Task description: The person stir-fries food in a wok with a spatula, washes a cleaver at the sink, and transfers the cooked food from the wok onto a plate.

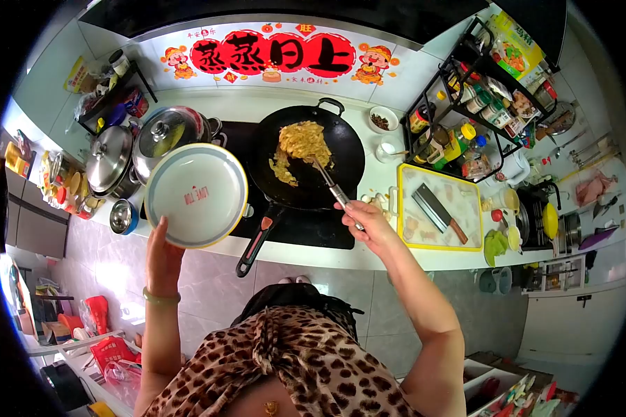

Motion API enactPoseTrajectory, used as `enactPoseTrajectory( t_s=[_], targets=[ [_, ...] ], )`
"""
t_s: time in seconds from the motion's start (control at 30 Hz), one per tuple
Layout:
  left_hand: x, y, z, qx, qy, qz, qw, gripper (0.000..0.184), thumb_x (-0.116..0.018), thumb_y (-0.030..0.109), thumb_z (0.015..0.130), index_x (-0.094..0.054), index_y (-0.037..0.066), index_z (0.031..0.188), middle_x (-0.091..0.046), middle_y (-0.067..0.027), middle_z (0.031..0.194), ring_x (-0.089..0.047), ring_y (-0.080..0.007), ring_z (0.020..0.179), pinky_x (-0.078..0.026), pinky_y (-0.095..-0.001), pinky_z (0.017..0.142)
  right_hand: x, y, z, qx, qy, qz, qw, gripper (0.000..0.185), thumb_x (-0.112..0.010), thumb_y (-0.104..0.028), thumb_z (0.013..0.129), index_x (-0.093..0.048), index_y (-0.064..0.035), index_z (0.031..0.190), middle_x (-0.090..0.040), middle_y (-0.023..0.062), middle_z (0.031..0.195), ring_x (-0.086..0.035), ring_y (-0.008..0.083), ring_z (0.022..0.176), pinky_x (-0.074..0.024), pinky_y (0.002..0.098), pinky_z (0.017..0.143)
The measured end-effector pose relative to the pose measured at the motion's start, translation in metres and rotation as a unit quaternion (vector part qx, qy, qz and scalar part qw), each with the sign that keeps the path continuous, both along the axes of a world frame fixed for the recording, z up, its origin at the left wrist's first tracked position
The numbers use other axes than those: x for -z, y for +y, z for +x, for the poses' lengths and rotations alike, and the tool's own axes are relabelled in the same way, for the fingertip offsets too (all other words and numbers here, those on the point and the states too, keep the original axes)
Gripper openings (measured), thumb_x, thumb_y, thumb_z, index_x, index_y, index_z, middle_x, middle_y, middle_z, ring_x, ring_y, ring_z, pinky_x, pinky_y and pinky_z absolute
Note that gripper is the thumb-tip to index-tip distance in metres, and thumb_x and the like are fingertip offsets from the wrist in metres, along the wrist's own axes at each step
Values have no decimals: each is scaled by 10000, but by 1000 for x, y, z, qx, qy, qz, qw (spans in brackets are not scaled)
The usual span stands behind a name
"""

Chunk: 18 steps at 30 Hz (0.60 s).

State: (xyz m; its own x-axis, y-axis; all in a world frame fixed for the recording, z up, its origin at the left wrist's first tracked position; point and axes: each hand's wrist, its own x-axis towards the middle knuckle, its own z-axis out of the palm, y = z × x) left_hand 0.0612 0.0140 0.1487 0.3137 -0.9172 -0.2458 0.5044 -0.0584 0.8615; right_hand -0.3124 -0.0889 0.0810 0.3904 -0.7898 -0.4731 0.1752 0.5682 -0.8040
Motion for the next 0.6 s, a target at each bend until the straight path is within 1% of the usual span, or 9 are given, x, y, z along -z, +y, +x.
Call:
enactPoseTrajectory(
  t_s=[0.1, 0.17, 0.23, 0.37, 0.4, 0.43, 0.47, 0.57, 0.6],
  targets=[
    [-2, -24, -9, 34, -12, -28, 999, 373, -496, 254, 909, -467, 10, 1190, -558, -81, 1135, -555, -175, 1034, -461, -312, 876, -30, 2, -14, -14, 4, -24, 1000, 254, -484, -171, 911, -549, 18, 1067, -459, -1, 662, -279, 17, 393, -170, 151, 330],
    [3, -41, -16, 63, -41, -2, 997, 358, -501, 236, 907, -468, 8, 1181, -563, -95, 1115, -571, -175, 1007, -487, -303, 839, -59, 5, -20, -16, 73, -48, 996, 259, -486, -185, 908, -564, -1, 1072, -466, -5, 657, -277, 21, 393, -174, 165, 346],
    [14, -57, -24, 84, -37, -10, 996, 347, -500, 229, 908, -467, 8, 1174, -572, -100, 1093, -588, -168, 972, -508, -289, 800, -95, 12, -24, -33, 87, -57, 994, 262, -477, -186, 910, -565, 1, 1071, -456, -10, 647, -272, 19, 395, -172, 166, 346],
    [36, -80, -51, 103, 11, 7, 995, 346, -522, 261, 901, -478, 29, 1154, -588, -81, 1074, -596, -150, 955, -509, -288, 792, -146, 25, -19, -75, 136, -90, 984, 290, -480, -182, 901, -548, 32, 1084, -414, -14, 596, -265, 10, 402, -162, 163, 334],
    [39, -83, -61, 98, 39, 3, 994, 346, -538, 273, 890, -487, 35, 1136, -595, -72, 1052, -599, -146, 935, -504, -289, 776, -161, 29, -11, -87, 177, -89, 976, 271, -482, -174, 896, -556, 22, 1069, -416, -19, 591, -260, 11, 407, -163, 167, 345],
    [42, -86, -69, 93, 68, -2, 993, 348, -555, 286, 878, -496, 42, 1118, -602, -64, 1031, -602, -142, 914, -500, -290, 759, -166, 30, -5, -87, 180, -88, 976, 271, -482, -174, 896, -556, 22, 1069, -416, -19, 591, -260, 11, 407, -163, 167, 345],
    [47, -88, -74, 105, 85, -3, 991, 368, -557, 313, 877, -479, 48, 1121, -603, -56, 1010, -597, -142, 920, -488, -312, 793, -169, 30, -1, -99, 217, -80, 968, 246, -491, -178, 896, -568, 6, 1040, -425, -23, 593, -264, 9, 410, -171, 166, 352],
    [45, -85, -85, 120, 120, 6, 986, 374, -547, 363, 880, -467, 52, 1072, -600, -40, 926, -590, -127, 769, -485, -287, 607, -182, 26, 10, -145, 300, -69, 940, 197, -510, -175, 890, -579, -13, 978, -433, -31, 593, -291, 14, 427, -199, 174, 372],
    [48, -83, -84, 119, 124, 10, 985, 374, -547, 363, 880, -467, 52, 1072, -600, -40, 926, -590, -127, 769, -485, -287, 607, -186, 24, 13, -178, 343, -72, 919, 175, -521, -168, 882, -577, -15, 945, -433, -35, 589, -313, 20, 442, -219, 181, 385]
  ],
)
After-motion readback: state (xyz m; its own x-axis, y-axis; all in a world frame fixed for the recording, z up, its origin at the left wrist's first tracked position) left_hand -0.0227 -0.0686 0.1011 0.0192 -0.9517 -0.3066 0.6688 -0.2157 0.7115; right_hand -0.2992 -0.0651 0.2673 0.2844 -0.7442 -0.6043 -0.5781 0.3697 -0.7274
